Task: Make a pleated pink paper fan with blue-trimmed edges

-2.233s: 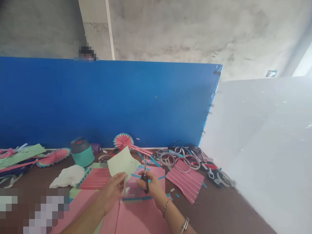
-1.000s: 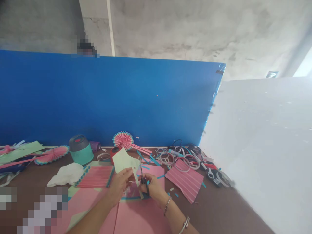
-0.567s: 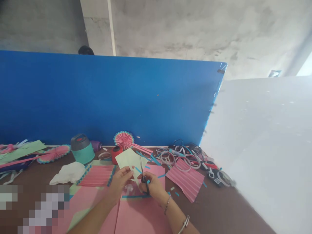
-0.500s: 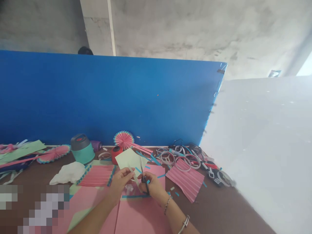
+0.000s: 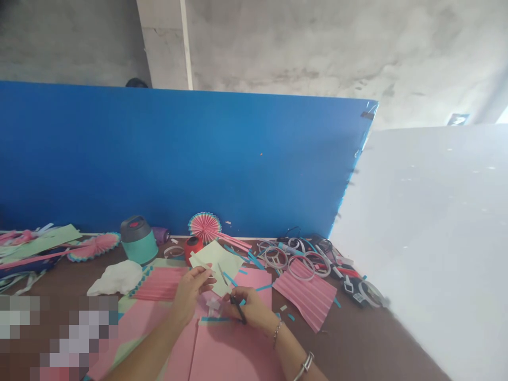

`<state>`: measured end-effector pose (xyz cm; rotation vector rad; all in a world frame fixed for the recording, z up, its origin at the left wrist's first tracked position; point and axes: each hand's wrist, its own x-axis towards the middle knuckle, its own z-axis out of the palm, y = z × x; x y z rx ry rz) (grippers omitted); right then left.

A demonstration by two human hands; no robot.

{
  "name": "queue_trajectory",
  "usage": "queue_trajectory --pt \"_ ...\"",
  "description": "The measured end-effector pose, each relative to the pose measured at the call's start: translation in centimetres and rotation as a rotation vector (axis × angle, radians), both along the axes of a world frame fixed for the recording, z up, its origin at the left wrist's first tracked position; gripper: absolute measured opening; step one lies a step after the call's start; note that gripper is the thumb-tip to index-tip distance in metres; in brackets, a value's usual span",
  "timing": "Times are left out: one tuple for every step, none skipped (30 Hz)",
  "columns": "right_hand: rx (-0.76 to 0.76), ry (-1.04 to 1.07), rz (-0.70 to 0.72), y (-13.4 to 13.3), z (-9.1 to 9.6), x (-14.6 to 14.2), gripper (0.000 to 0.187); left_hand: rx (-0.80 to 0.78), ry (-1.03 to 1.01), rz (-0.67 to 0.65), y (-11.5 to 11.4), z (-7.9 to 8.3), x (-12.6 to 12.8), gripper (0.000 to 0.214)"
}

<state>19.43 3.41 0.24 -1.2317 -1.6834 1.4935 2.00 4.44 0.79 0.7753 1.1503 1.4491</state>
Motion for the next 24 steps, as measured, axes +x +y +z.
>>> queue_trajectory --pt "0.006 -0.01 0.014 -0.01 -0.05 -0.01 0.025 0.002 0.002 -0.004 -0.01 -0.01 0.02 0.031" --pt "0.007 -0.017 0.024 -0.02 -0.08 -0.01 0.025 0.006 0.007 -0.01 0.0 -0.04 0.01 0.03" --pt "0.005 -0.023 0.03 -0.03 -0.09 0.0 0.024 0.012 0.014 -0.015 0.03 -0.11 -0.02 0.029" --pt "0.0 -0.026 0.035 -0.04 -0.07 0.02 0.024 0.019 0.023 -0.019 0.08 -0.18 -0.07 0.029" --pt "-0.005 -0.029 0.04 -0.05 -0.04 0.05 0.024 0.027 0.03 -0.023 0.14 -0.27 -0.14 0.028" --pt "-0.005 -0.029 0.044 -0.05 -0.02 0.1 0.023 0.034 0.036 -0.026 0.19 -0.34 -0.2 0.029" --pt "-0.002 -0.027 0.047 -0.03 -0.01 0.15 0.022 0.035 0.041 -0.027 0.24 -0.4 -0.26 0.03" --pt "0.004 -0.022 0.048 0.0 -0.04 0.21 0.022 0.033 0.044 -0.026 0.28 -0.43 -0.31 0.032" --pt "0.009 -0.016 0.048 0.05 -0.11 0.27 0.022 0.027 0.044 -0.025 0.29 -0.42 -0.35 0.036" --pt "0.013 -0.013 0.045 0.11 -0.22 0.33 0.023 0.019 0.043 -0.024 0.29 -0.4 -0.36 0.04" --pt "0.017 -0.013 0.041 0.18 -0.35 0.39 0.023 0.008 0.042 -0.023 0.29 -0.36 -0.36 0.043" --pt "0.02 -0.017 0.039 0.25 -0.5 0.44 0.023 0.001 0.041 -0.024 0.27 -0.33 -0.35 0.044" --pt "0.025 -0.025 0.04 0.32 -0.64 0.48 0.023 -0.003 0.041 -0.028 0.27 -0.32 -0.33 0.045" --pt "0.035 -0.035 0.044 0.39 -0.75 0.5 0.022 -0.008 0.042 -0.033 0.27 -0.32 -0.31 0.045" --pt "0.05 -0.046 0.043 0.45 -0.83 0.52 0.02 -0.014 0.042 -0.036 0.29 -0.35 -0.29 0.044" --pt "0.068 -0.057 0.042 0.5 -0.88 0.54 0.019 -0.019 0.041 -0.038 0.32 -0.39 -0.28 0.044" --pt "0.084 -0.068 0.04 0.54 -0.89 0.55 0.018 -0.025 0.038 -0.04 0.35 -0.45 -0.27 0.044" --pt "0.1 -0.077 0.037 0.57 -0.89 0.55 0.017 -0.031 0.034 -0.04 0.38 -0.51 -0.26 0.043" --pt "0.11 -0.085 0.034 0.59 -0.87 0.56 0.017 -0.035 0.029 -0.04 0.41 -0.56 -0.26 0.043" --pt "0.108 -0.096 0.03 0.61 -0.85 0.56 0.017 -0.038 0.027 -0.039 0.43 -0.6 -0.26 0.042" --pt "0.097 -0.105 0.026 0.62 -0.84 0.56 0.019 -0.038 0.027 -0.04 0.43 -0.62 -0.26 0.041" --pt "0.084 -0.115 0.024 0.62 -0.85 0.56 0.02 -0.038 0.028 -0.042 0.43 -0.63 -0.27 0.041" --pt "0.071 -0.123 0.019 0.63 -0.87 0.55 0.022 -0.038 0.029 -0.044 0.41 -0.62 -0.27 0.04" --pt "0.064 -0.131 0.016 0.63 -0.9 0.55 0.024 -0.038 0.03 -0.047 0.37 -0.6 -0.28 0.039"
